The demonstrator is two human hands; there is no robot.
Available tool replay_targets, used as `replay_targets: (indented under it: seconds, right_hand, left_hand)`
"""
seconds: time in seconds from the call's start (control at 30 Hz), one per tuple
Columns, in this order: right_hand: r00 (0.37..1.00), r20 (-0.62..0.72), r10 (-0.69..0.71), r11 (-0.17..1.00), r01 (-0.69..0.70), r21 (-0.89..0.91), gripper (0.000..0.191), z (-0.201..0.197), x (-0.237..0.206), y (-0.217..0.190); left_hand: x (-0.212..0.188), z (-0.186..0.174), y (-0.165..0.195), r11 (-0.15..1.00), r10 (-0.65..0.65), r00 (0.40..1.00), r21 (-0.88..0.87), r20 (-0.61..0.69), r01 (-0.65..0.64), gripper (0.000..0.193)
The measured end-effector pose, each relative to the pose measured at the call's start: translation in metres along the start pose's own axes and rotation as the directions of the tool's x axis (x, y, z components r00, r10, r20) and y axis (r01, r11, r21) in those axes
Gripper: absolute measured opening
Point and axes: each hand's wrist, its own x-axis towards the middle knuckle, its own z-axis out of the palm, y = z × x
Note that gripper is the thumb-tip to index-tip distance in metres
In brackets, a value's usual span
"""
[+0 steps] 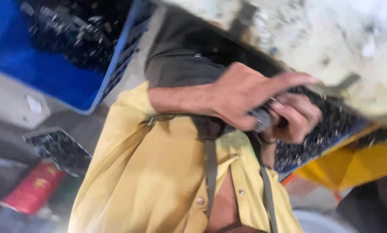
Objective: The person wipes small black machined metal parts one at a time with a gray cloth, rubbing each part and placing it into a bin on the work table. They repeatedly take parts from a pile, clean them, and set cleaned parts aside among bins filled with similar parts.
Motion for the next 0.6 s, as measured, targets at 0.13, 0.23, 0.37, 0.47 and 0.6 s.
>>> replay_targets:
  seconds: [0.13,0.23,0.37,0.47,0.6]
  right_hand:
    - [0.991,0.120,0.053,0.988,-0.035,-0.150,0.012,0.012,-0.008,-0.015]
    - [0.938,0.335,0.091,0.996,-0.089,-0.024,0.012,0.005,-0.005,-0.013]
    - [0.903,0.422,0.077,0.997,-0.080,-0.011,0.013,0.001,-0.008,-0.013]
    - [0.871,0.489,0.042,0.999,-0.046,-0.003,0.014,0.001,0.000,-0.017]
    - [0.803,0.595,0.039,0.998,-0.003,-0.061,0.019,-0.004,0.011,-0.023]
  left_hand:
    - [-0.016,-0.009,-0.014,0.987,0.089,0.994,0.143,-0.070,-0.078,0.108]
    - [-0.027,-0.013,-0.024,0.938,0.055,0.993,0.335,0.107,-0.088,0.114]
    - [-0.039,-0.012,-0.033,0.919,0.055,0.987,0.379,0.150,-0.109,0.115]
    - [-0.047,-0.015,-0.036,0.929,0.101,0.987,0.344,0.124,-0.138,0.115]
    - [-0.051,-0.015,-0.044,0.960,0.084,0.978,0.247,0.192,-0.131,0.114]
